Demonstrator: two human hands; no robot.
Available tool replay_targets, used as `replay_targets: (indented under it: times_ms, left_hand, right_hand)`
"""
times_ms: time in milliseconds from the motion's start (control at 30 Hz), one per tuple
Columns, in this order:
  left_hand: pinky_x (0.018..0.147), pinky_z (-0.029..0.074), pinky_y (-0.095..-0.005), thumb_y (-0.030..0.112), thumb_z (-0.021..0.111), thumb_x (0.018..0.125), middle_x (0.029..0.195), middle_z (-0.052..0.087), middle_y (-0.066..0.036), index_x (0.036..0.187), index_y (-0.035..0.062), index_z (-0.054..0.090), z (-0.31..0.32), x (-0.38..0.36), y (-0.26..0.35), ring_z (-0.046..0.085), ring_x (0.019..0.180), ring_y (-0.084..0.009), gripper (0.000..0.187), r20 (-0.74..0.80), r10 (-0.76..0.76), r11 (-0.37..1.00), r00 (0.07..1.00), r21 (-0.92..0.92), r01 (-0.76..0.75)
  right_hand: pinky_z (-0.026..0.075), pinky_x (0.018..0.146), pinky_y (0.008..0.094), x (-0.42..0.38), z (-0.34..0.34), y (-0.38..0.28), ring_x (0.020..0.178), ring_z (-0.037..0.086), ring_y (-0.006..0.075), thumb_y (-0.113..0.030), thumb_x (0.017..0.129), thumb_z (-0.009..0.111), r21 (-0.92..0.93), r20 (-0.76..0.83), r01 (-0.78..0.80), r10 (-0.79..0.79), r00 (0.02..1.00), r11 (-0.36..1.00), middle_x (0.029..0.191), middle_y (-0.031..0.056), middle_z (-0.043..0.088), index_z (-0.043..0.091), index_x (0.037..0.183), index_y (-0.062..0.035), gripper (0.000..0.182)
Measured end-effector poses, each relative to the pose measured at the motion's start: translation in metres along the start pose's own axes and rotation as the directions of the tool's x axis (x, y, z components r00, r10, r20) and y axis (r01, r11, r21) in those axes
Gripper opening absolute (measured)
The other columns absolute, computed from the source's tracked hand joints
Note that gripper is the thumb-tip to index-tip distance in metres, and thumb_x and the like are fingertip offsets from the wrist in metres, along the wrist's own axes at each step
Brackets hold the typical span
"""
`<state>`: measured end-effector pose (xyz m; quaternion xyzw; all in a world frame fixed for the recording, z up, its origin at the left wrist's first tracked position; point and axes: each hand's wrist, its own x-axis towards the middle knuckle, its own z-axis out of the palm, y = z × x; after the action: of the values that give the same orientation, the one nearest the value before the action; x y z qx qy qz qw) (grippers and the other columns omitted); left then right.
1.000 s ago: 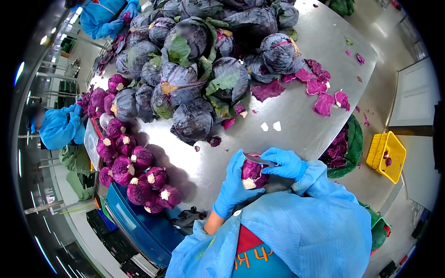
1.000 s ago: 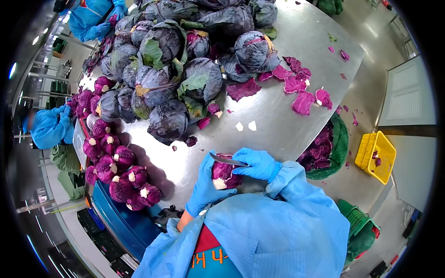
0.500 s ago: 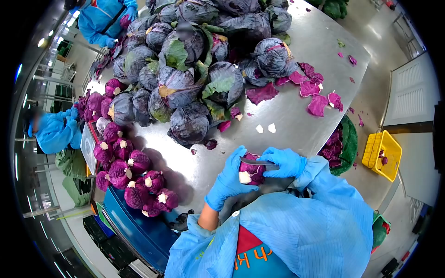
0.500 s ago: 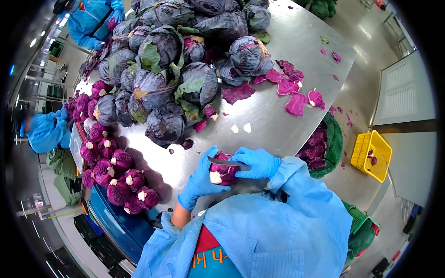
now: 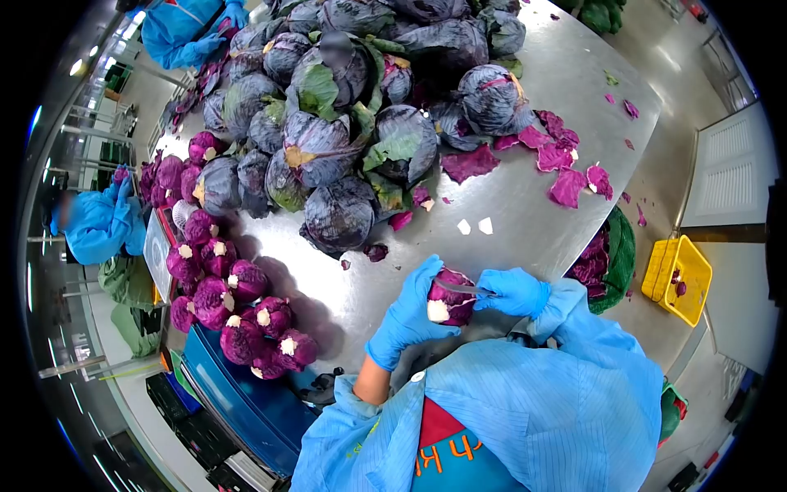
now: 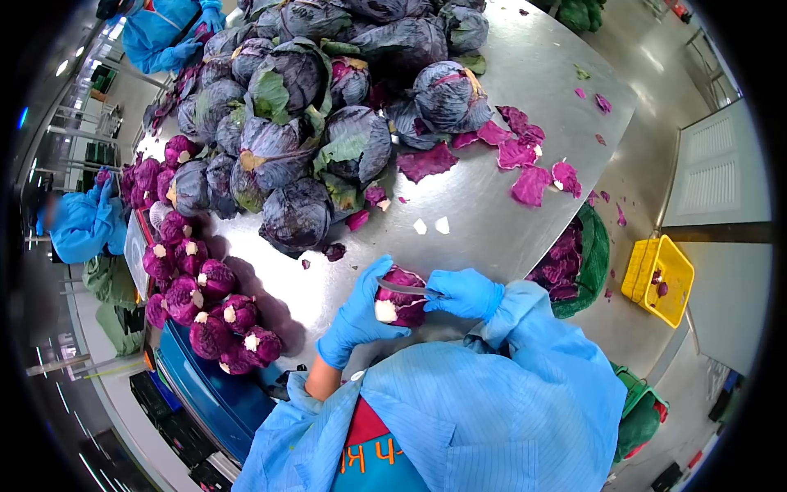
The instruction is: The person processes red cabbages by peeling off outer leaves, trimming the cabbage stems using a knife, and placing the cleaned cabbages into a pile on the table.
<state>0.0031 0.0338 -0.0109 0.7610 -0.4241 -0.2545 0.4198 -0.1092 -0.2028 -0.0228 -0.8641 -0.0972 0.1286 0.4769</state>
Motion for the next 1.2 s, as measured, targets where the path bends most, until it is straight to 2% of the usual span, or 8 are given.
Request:
replay_targets:
  times_ms: [100, 233, 333, 500, 600, 1000, 1100, 1200]
  left_hand:
    - [0.111, 0.033, -0.0434, 0.037, 0.092, 0.051, 0.142, 0.038, -0.023, 0.143, 0.0013, 0.032, 0.0, 0.003, 0.005, 0.039, 0.132, -0.0392, 0.115, -0.003, 0.067, 0.994, 0.998, 0.086, -0.067]
    - [0.11, 0.034, -0.044, 0.038, 0.092, 0.051, 0.141, 0.037, -0.024, 0.142, 0.0, 0.032, 0.007, -0.007, 0.0, 0.04, 0.13, -0.0406, 0.115, -0.087, -0.121, 0.992, 0.989, -0.049, 0.117]
    - [0.11, 0.034, -0.0449, 0.039, 0.091, 0.051, 0.143, 0.035, -0.026, 0.142, -0.0017, 0.03, 0.009, -0.009, 0.0, 0.039, 0.13, -0.0422, 0.117, -0.136, -0.224, 0.972, 0.965, -0.1, 0.212]
    - [0.11, 0.034, -0.0454, 0.04, 0.091, 0.051, 0.142, 0.036, -0.026, 0.143, -0.0011, 0.028, 0.009, 0.001, 0.011, 0.039, 0.13, -0.042, 0.119, -0.076, -0.148, 0.987, 0.986, 0.055, 0.153]
    - [0.109, 0.035, -0.0453, 0.04, 0.091, 0.052, 0.142, 0.036, -0.026, 0.144, -0.0009, 0.028, 0.009, 0.001, 0.001, 0.039, 0.13, -0.0417, 0.119, -0.03, -0.105, 0.991, 0.994, 0.082, 0.107]
    - [0.109, 0.034, -0.0453, 0.036, 0.09, 0.053, 0.141, 0.038, -0.025, 0.141, -0.0015, 0.032, 0.001, 0.008, 0.011, 0.04, 0.129, -0.0423, 0.112, 0.0, -0.014, 0.993, 1.0, 0.119, 0.013]
    - [0.109, 0.034, -0.0459, 0.036, 0.09, 0.053, 0.141, 0.038, -0.026, 0.14, -0.0025, 0.033, 0.005, 0.009, 0.021, 0.041, 0.129, -0.0422, 0.111, -0.027, -0.062, 0.987, 0.998, 0.144, 0.066]
    - [0.107, 0.037, -0.0457, 0.038, 0.09, 0.051, 0.137, 0.04, -0.027, 0.139, -0.0031, 0.033, 0.012, 0.001, 0.0, 0.044, 0.125, -0.0416, 0.112, -0.15, -0.299, 0.952, 0.942, -0.124, 0.282]
  right_hand:
    - [0.049, 0.063, 0.0403, -0.017, 0.012, -0.001, 0.074, 0.06, 0.0325, -0.036, 0.088, 0.066, 0.1, -0.062, -0.084, 0.091, 0.994, 0.991, 0.086, 0.0093, 0.058, 0.059, 0.095, -0.0104, 0.027]
    - [0.049, 0.063, 0.0341, -0.053, 0.017, 0.015, 0.068, 0.06, 0.0249, -0.033, 0.082, 0.074, 0.261, -0.192, -0.169, 0.223, 0.956, 0.95, 0.081, 0.0093, 0.061, 0.06, 0.088, -0.0079, 0.029]
    - [0.051, 0.067, 0.0339, -0.093, -0.001, 0.051, 0.074, 0.063, 0.0238, -0.03, 0.08, 0.075, 0.123, -0.208, -0.546, 0.559, 0.802, 0.829, 0.086, 0.0087, 0.063, 0.064, 0.101, -0.0093, 0.031]
    - [0.052, 0.076, 0.0329, -0.034, -0.004, -0.01, 0.085, 0.064, 0.0253, -0.025, 0.091, 0.061, 0.072, -0.445, -0.201, 0.211, 0.87, 0.977, 0.107, 0.0084, 0.062, 0.056, 0.131, -0.0156, 0.042]
    - [0.053, 0.074, 0.0343, 0.004, 0.014, -0.027, 0.086, 0.065, 0.0269, -0.022, 0.091, 0.06, 0.112, -0.327, -0.003, 0.04, 0.944, 0.994, 0.109, 0.0071, 0.061, 0.056, 0.13, -0.0162, 0.04]
    - [0.051, 0.062, 0.0424, -0.012, 0.018, -0.023, 0.075, 0.062, 0.033, -0.032, 0.088, 0.063, -0.135, -0.17, -0.179, 0.156, 0.973, 0.974, 0.09, 0.0087, 0.06, 0.057, 0.107, -0.0161, 0.025]
    - [0.051, 0.063, 0.0415, -0.023, 0.019, -0.025, 0.075, 0.063, 0.0328, -0.029, 0.089, 0.062, -0.113, -0.218, -0.181, 0.153, 0.964, 0.977, 0.089, 0.0082, 0.062, 0.06, 0.105, -0.0161, 0.021]
    - [0.052, 0.064, 0.0391, -0.057, 0.012, -0.019, 0.076, 0.064, 0.0316, -0.026, 0.088, 0.064, -0.078, -0.254, -0.209, 0.184, 0.949, 0.975, 0.089, 0.008, 0.063, 0.064, 0.101, -0.0145, 0.018]
